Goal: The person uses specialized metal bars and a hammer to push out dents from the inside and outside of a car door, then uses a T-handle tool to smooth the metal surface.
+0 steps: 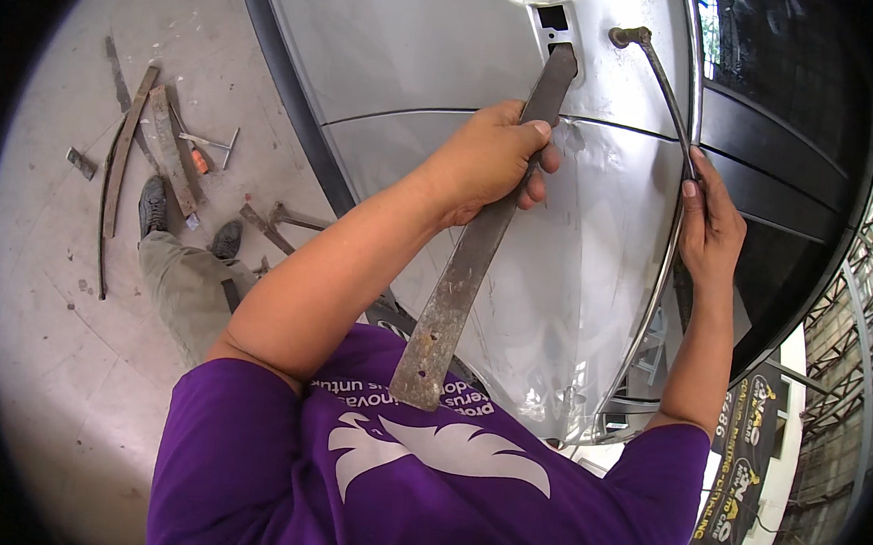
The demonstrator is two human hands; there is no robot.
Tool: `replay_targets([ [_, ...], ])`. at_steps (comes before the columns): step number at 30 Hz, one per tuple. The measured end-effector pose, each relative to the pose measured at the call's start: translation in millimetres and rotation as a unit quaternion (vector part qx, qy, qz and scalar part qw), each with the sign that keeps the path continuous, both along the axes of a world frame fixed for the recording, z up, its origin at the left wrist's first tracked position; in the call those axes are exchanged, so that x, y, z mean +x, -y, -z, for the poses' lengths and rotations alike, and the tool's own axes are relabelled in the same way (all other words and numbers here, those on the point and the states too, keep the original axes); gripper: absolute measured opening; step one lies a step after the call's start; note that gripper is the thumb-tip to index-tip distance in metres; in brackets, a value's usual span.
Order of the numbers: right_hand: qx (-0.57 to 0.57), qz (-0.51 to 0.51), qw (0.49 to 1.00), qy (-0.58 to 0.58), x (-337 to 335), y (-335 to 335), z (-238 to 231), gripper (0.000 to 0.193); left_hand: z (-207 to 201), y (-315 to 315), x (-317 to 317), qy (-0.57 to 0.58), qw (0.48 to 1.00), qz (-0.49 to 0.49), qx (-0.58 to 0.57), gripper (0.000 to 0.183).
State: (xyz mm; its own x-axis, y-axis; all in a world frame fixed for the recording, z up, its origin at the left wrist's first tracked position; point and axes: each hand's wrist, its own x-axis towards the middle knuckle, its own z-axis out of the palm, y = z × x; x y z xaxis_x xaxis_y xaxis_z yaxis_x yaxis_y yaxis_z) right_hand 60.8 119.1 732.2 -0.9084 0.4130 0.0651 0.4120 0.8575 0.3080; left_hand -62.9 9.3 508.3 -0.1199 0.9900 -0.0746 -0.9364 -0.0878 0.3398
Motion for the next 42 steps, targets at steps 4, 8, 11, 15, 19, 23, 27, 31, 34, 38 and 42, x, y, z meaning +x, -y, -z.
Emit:
replay_targets([
  [4,0.002,-0.031,0.999,0.027,-5.5,-5.4,-0.2,0.03,1.9,-3.8,4.6,0.003,1.0,-0.004,0.004,0.017],
  [8,0.028,-0.046,0.997,0.058,-13.0,-6.5,-2.8,0.031,1.2,-3.5,2.8,0.014,1.0,0.014,0.008,0.017],
  [11,-0.001,-0.045,0.998,0.047,-16.5,-7.4,-8.9,0.031,4.6,-2.1,-3.2,0.004,1.0,0.025,0.012,0.019],
  [15,0.009,-0.044,0.997,0.061,-18.4,-6.3,-11.3,0.031,11.6,0.7,-18.0,-0.053,0.997,0.049,0.001,0.023],
  [19,0.016,-0.044,0.997,0.067,-18.5,-5.9,-11.8,0.03,6.5,5.5,-29.7,-0.081,0.994,0.074,-0.014,0.022],
  [23,0.025,-0.059,0.996,0.058,-18.0,-8.7,-13.8,0.03,5.9,5.8,-30.5,-0.055,0.996,0.071,-0.004,0.022],
  [27,0.022,-0.018,0.998,0.054,-18.8,-2.9,-19.3,0.029,5.5,7.2,-28.0,-0.049,0.997,0.061,0.001,0.022],
  [31,0.028,-0.033,0.997,0.06,-14.7,-3.9,-21.4,0.029,2.7,8.2,-23.0,-0.045,0.997,0.058,-0.006,0.023],
  [34,0.026,-0.047,0.997,0.063,-11.2,-3.3,-22.2,0.029,7.5,5.1,-18.0,-0.023,0.998,0.05,0.012,0.023],
  [38,0.032,-0.048,0.996,0.067,-6.4,-11.2,-21.2,0.029,15.6,4.0,-18.9,-0.047,0.997,0.051,0.029,0.023],
  [42,0.033,-0.043,0.996,0.072,-8.4,-15.8,-18.2,0.029,15.9,1.9,-18.1,-0.051,0.997,0.049,0.033,0.023],
])
